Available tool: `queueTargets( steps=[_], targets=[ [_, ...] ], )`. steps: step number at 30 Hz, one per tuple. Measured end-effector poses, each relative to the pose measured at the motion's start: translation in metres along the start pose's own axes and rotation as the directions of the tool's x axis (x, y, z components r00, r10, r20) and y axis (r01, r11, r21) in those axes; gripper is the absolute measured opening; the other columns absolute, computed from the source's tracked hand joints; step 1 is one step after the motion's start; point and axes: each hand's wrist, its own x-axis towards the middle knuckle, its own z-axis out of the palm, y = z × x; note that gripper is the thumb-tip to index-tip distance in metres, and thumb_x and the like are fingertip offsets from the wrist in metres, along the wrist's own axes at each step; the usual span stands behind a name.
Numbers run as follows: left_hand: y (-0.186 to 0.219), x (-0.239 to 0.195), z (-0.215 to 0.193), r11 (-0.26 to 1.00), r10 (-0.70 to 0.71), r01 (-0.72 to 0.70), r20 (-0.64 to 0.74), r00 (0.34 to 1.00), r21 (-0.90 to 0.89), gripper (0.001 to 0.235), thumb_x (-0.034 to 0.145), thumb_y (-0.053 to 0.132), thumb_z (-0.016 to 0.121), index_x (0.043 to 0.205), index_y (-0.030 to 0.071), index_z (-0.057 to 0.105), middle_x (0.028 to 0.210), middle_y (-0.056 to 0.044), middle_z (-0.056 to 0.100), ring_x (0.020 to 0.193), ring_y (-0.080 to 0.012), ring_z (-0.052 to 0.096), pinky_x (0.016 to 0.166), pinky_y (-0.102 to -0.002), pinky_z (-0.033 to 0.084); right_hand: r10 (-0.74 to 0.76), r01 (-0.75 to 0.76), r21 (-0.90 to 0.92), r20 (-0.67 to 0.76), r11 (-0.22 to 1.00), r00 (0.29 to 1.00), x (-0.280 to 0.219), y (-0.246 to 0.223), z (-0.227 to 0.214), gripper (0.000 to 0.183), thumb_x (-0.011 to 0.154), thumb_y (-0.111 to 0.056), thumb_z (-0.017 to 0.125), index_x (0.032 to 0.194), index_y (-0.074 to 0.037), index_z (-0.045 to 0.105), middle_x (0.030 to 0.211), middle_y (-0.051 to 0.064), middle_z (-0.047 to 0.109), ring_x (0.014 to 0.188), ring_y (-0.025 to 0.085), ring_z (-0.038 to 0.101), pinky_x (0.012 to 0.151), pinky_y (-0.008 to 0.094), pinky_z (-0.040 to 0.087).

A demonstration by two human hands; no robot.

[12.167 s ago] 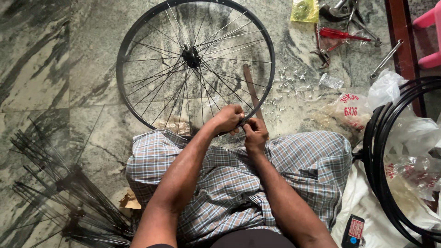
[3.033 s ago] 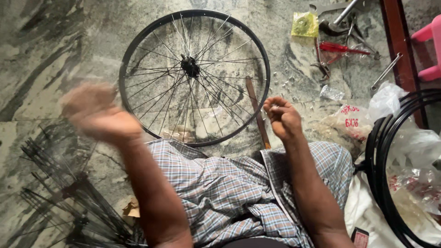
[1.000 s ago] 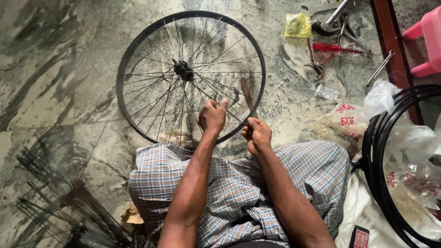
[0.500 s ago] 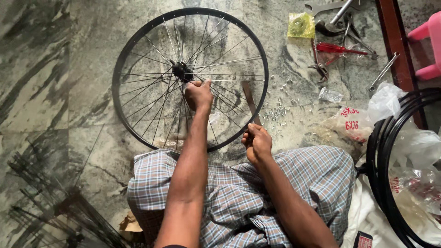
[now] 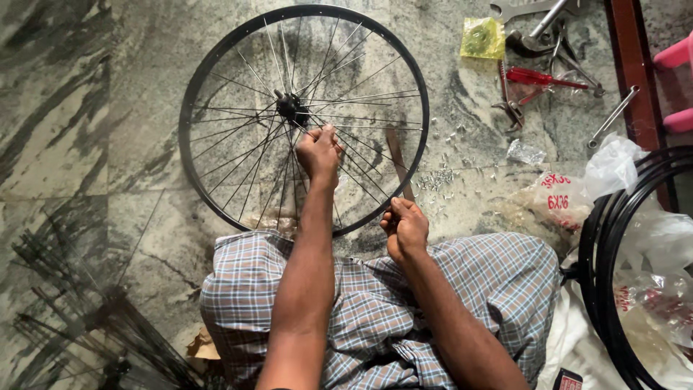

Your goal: The person is sitting on the floor repairing a bicycle wheel. They are using a spoke wrench to tighten the spokes and adjust the wheel's alignment.

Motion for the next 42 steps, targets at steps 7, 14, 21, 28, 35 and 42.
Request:
queueTargets(
  steps=[7, 14, 21, 28, 35, 42],
  targets=[
    [0.017, -0.04, -0.01, 0.986, -0.164, 0.165, 0.054, 0.985, -0.024, 0.022, 0.102, 0.024, 0.057, 0.089, 0.006, 0.058, 0.068, -0.01, 0.065, 0.048, -0.0171, 0.063, 0.041, -0.033, 0.054, 0.002, -0.003, -0.038, -0.003, 0.999, 1.0, -0.001, 0.001, -0.001, 0.008, 0.097, -0.012, 0.068, 0.1, -0.006, 0.063, 0.078, 0.003, 0.063, 0.064, 0.013, 0.06, 0.056, 0.029, 0.053],
    [0.022, -0.056, -0.018, 0.774, -0.361, 0.178, 0.193, 0.912, 0.607, 0.023, 0.105, 0.018, 0.049, 0.094, 0.005, 0.065, 0.074, -0.009, 0.072, 0.052, -0.0115, 0.058, 0.045, -0.028, 0.047, 0.004, -0.004, -0.007, 0.023, 1.0, 1.0, -0.009, -0.008, 0.005, 0.009, 0.097, -0.013, 0.068, 0.098, -0.005, 0.063, 0.078, 0.004, 0.063, 0.063, 0.013, 0.06, 0.056, 0.028, 0.053],
    [0.047, -0.094, -0.029, 0.586, -0.399, -0.034, 0.325, 0.857, 0.81, 0.024, 0.096, 0.019, 0.064, 0.079, 0.004, 0.073, 0.078, -0.006, 0.076, 0.063, -0.0088, 0.061, 0.057, -0.026, 0.052, 0.014, -0.013, -0.013, 0.071, 1.0, 0.997, -0.022, -0.012, 0.01, 0.009, 0.097, -0.013, 0.068, 0.098, -0.005, 0.063, 0.078, 0.005, 0.065, 0.062, 0.014, 0.061, 0.056, 0.028, 0.054],
    [0.029, -0.129, -0.053, 0.365, -0.414, -0.212, 0.362, 0.835, 0.907, 0.028, 0.094, 0.021, 0.068, 0.075, 0.001, 0.065, 0.069, -0.011, 0.068, 0.065, -0.0212, 0.07, 0.055, -0.031, 0.05, -0.006, 0.007, -0.02, 0.057, 1.0, 0.998, -0.022, -0.008, 0.003, 0.009, 0.096, -0.012, 0.069, 0.097, -0.004, 0.064, 0.077, 0.005, 0.066, 0.062, 0.014, 0.061, 0.056, 0.028, 0.053],
    [0.008, -0.111, -0.06, 0.702, -0.522, 0.054, 0.463, 0.716, 0.71, 0.021, 0.099, 0.021, 0.064, 0.091, 0.002, 0.058, 0.072, -0.009, 0.067, 0.056, -0.0183, 0.071, 0.041, -0.033, 0.053, -0.104, 0.108, -0.159, 0.036, 0.981, 0.994, -0.031, -0.013, -0.016, 0.01, 0.093, -0.01, 0.074, 0.1, -0.004, 0.07, 0.077, 0.003, 0.065, 0.062, 0.011, 0.061, 0.058, 0.027, 0.053],
    [0.009, -0.112, -0.035, 0.789, -0.467, 0.117, 0.466, 0.752, 0.603, 0.018, 0.099, 0.015, 0.056, 0.101, -0.002, 0.052, 0.073, -0.014, 0.067, 0.054, -0.022, 0.071, 0.041, -0.035, 0.059, -0.243, 0.296, -0.342, 0.19, 0.892, 0.951, -0.059, -0.019, -0.016, 0.012, 0.089, -0.004, 0.08, 0.095, 0.0, 0.071, 0.077, 0.003, 0.067, 0.061, 0.01, 0.055, 0.055, 0.025, 0.046]
  ],
)
